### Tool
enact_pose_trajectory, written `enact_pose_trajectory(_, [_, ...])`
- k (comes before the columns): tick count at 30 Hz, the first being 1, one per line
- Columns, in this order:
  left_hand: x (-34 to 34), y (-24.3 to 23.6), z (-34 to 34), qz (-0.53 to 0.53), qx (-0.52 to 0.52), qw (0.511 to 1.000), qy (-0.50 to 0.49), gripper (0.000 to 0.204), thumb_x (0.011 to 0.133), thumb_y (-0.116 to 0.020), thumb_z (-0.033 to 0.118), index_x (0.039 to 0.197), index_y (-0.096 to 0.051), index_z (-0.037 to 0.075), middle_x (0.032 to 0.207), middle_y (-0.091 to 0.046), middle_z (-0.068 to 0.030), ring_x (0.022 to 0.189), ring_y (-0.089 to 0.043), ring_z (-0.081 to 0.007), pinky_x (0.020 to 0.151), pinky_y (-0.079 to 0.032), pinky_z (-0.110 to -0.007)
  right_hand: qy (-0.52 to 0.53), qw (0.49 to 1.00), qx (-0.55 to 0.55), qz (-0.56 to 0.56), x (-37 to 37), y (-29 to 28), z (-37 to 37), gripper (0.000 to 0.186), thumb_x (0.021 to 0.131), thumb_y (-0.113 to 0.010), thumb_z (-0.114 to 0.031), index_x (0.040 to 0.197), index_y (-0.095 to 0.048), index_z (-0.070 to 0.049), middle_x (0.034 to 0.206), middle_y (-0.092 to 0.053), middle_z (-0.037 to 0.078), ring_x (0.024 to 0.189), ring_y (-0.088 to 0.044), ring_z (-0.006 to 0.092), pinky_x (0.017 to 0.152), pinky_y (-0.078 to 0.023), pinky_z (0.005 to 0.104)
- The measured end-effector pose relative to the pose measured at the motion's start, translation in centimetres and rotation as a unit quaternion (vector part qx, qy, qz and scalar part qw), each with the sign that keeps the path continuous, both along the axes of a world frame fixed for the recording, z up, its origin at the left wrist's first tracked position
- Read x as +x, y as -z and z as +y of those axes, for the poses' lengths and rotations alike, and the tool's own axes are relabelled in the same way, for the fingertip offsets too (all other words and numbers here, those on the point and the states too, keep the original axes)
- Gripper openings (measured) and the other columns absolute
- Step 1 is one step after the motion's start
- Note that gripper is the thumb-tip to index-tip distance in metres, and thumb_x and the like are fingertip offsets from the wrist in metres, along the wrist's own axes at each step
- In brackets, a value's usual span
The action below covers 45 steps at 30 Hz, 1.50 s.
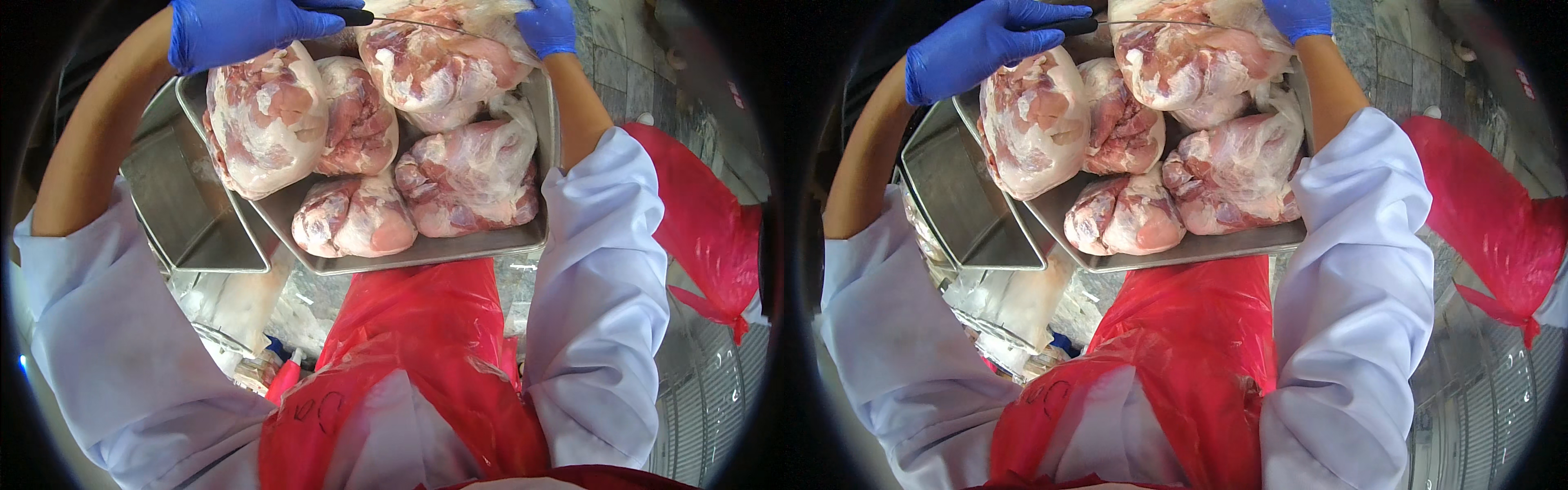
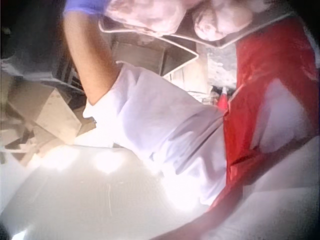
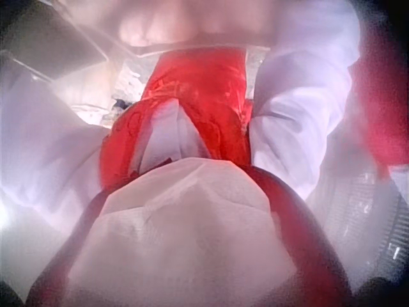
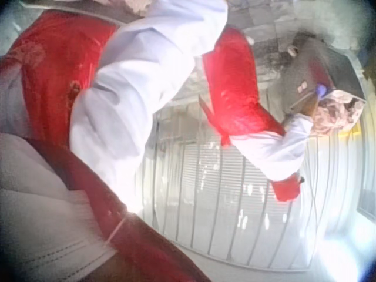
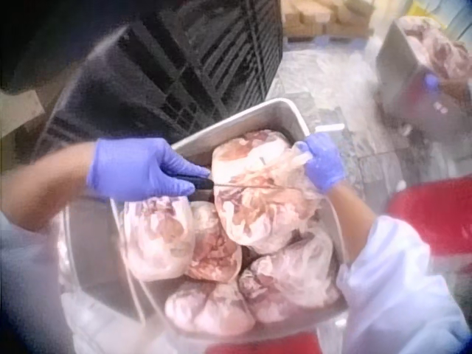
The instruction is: The person uses a knife to trim fat and connective tissue from large pieces of raw meat in a metal tray. They handle the meat with gloved hands, repositioning the pieces to access different sides and removing excess material. The trimmed pieces are then placed into a separate tray.
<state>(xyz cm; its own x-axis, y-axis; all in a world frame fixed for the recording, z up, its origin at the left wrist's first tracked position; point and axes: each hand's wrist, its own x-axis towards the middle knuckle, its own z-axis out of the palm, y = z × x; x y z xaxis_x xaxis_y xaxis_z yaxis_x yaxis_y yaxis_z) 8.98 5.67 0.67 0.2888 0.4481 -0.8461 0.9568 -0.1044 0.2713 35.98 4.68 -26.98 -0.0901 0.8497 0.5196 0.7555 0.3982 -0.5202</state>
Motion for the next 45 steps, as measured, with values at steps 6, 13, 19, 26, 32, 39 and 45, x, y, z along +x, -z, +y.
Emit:
enact_pose_trajectory(6, [2.3,1.3,1.0,-0.011,0.007,0.999,0.047,0.037,0.094,-0.061,0.024,0.127,-0.060,0.006,0.105,-0.070,-0.0142,0.088,-0.063,-0.0154,0.082,-0.050,-0.030,-0.026,0.999,0.026,0.008,0.3,-0.2,0.2,0.014,0.086,-0.060,-0.015,0.076,-0.064,-0.005,0.073,-0.059,0.016,0.073,-0.055,0.0357,0.068,-0.044,0.0448])
enact_pose_trajectory(13, [1.8,5.1,-4.6,-0.076,0.077,0.994,-0.009,0.035,0.095,-0.058,0.018,0.128,-0.058,0.008,0.098,-0.069,-0.0178,0.080,-0.061,-0.0175,0.081,-0.050,-0.031,-0.044,0.998,0.002,0.046,0.0,0.4,0.2,0.012,0.085,-0.059,-0.015,0.079,-0.065,-0.007,0.075,-0.060,0.014,0.075,-0.056,0.0350,0.069,-0.044,0.0444])
enact_pose_trajectory(19, [-0.9,10.5,-15.8,-0.056,0.266,0.955,-0.118,0.045,0.095,-0.054,0.036,0.139,-0.047,0.036,0.085,-0.064,-0.0187,0.075,-0.063,-0.0382,0.066,-0.050,-0.046,-0.047,0.999,0.008,0.011,0.1,1.2,0.4,0.013,0.085,-0.057,-0.015,0.080,-0.066,-0.008,0.078,-0.061,0.015,0.077,-0.056,0.0352,0.070,-0.044,0.0445])
enact_pose_trajectory(26, [-0.7,17.9,-22.3,-0.052,0.389,0.903,-0.172,0.046,0.093,-0.056,0.037,0.138,-0.048,0.038,0.075,-0.058,-0.0139,0.064,-0.062,-0.0320,0.056,-0.050,-0.043,-0.006,0.988,-0.079,0.134,-0.6,-0.5,-0.2,0.018,0.088,-0.056,-0.016,0.079,-0.064,-0.003,0.075,-0.061,0.017,0.073,-0.057,0.0348,0.069,-0.044,0.0430])
enact_pose_trajectory(32, [-0.9,19.7,-24.1,-0.035,0.444,0.885,-0.136,0.048,0.093,-0.056,0.040,0.140,-0.047,0.036,0.074,-0.057,-0.0139,0.061,-0.062,-0.0326,0.055,-0.050,-0.043,0.023,0.987,-0.073,0.145,-0.3,0.6,0.0,0.016,0.087,-0.056,-0.014,0.080,-0.065,-0.002,0.074,-0.061,0.017,0.073,-0.059,0.0334,0.069,-0.046,0.0410])
enact_pose_trajectory(39, [-3.9,7.2,-12.0,-0.078,0.279,0.957,0.030,0.042,0.095,-0.057,0.028,0.136,-0.053,0.018,0.102,-0.066,-0.0214,0.089,-0.066,-0.0363,0.080,-0.052,-0.039,0.021,0.989,-0.058,0.135,0.5,0.2,-0.2,0.014,0.085,-0.055,-0.014,0.084,-0.065,-0.004,0.080,-0.062,0.017,0.076,-0.059,0.0329,0.070,-0.046,0.0406])
enact_pose_trajectory(45, [1.0,5.0,-2.8,-0.076,0.131,0.983,0.103,0.029,0.092,-0.058,0.025,0.113,-0.068,0.008,0.095,-0.069,-0.0190,0.084,-0.065,-0.0341,0.078,-0.051,-0.037,0.020,0.994,-0.046,0.100,0.3,0.3,0.0,0.017,0.090,-0.054,-0.016,0.082,-0.063,-0.003,0.076,-0.060,0.018,0.074,-0.057,0.0349,0.069,-0.045,0.0421])
